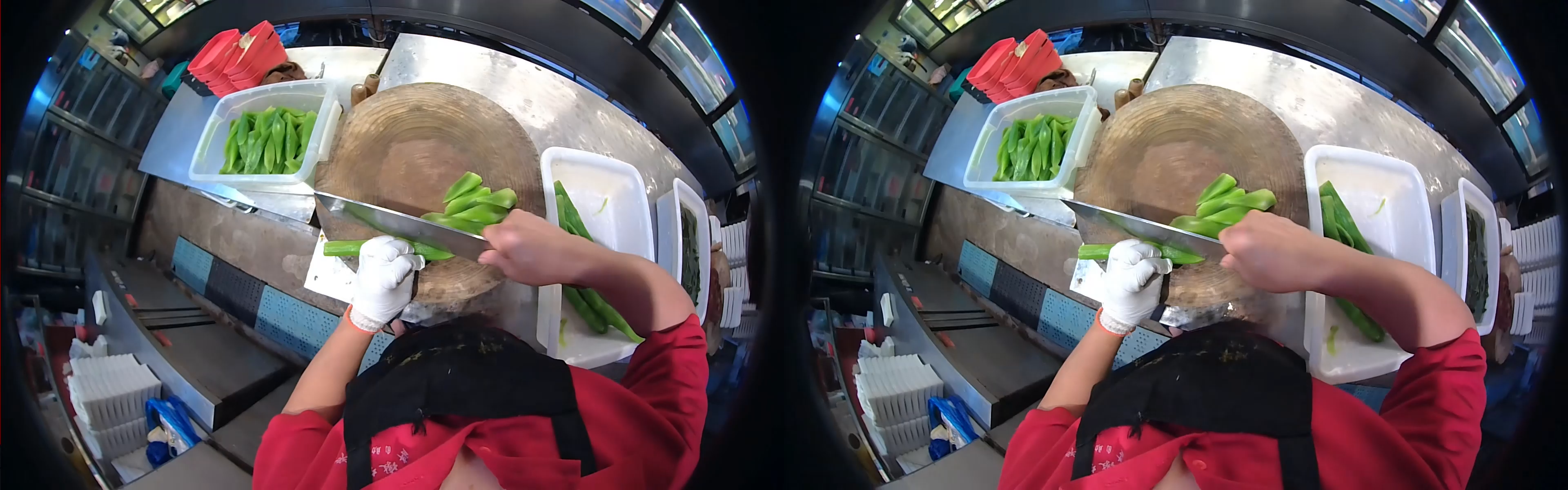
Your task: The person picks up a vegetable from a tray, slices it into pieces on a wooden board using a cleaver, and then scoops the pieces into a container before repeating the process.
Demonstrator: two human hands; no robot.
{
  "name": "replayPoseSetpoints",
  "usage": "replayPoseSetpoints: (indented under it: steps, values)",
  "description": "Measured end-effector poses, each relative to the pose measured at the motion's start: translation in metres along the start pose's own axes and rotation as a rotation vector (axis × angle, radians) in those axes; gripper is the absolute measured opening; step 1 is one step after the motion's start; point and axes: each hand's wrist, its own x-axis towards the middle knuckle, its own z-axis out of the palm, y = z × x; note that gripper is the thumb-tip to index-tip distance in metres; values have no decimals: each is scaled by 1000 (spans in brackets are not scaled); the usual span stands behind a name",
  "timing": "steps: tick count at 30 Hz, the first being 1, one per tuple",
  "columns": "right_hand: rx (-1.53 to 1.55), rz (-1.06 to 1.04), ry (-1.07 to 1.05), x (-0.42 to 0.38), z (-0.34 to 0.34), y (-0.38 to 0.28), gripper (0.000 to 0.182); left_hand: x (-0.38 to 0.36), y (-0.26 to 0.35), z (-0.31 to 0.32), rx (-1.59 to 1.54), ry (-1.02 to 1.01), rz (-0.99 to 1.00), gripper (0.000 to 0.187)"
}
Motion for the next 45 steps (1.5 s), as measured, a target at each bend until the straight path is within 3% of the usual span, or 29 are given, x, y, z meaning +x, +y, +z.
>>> replayPoseSetpoints:
  steps: [2,4,7,9,11,14,19,24,26,31,34,41,45]
  values:
    - [-17,-13,12,15,12,-6,22,0,6,-1,59,26,6,26]
    - [-48,195,-174,36,19,-24,24,2,13,-7,113,20,2,23]
    - [-13,299,-164,31,12,-36,21,5,11,-34,78,4,-117,19]
    - [18,239,-112,21,4,-25,21,-1,-1,-50,221,-36,-188,19]
    - [44,176,-72,12,-2,-21,22,-9,4,-48,173,-50,-264,19]
    - [66,229,-38,2,-6,-23,23,-6,11,-32,131,9,-141,20]
    - [61,10,1,-15,4,-18,26,-15,14,-11,80,-14,-98,24]
    - [38,168,-77,8,32,-33,22,-18,20,-13,154,39,-31,24]
    - [-2,236,-130,18,31,-42,22,-22,19,-19,179,-47,-84,27]
    - [165,195,-148,7,5,-14,24,-14,16,-54,325,-175,-156,35]
    - [106,178,-64,0,6,-5,26,-8,13,-49,162,-248,-228,32]
    - [133,191,11,-13,-5,-15,29,-2,11,-17,196,8,-131,25]
    - [97,122,27,-20,-2,-20,28,-15,10,-18,266,27,-100,19]
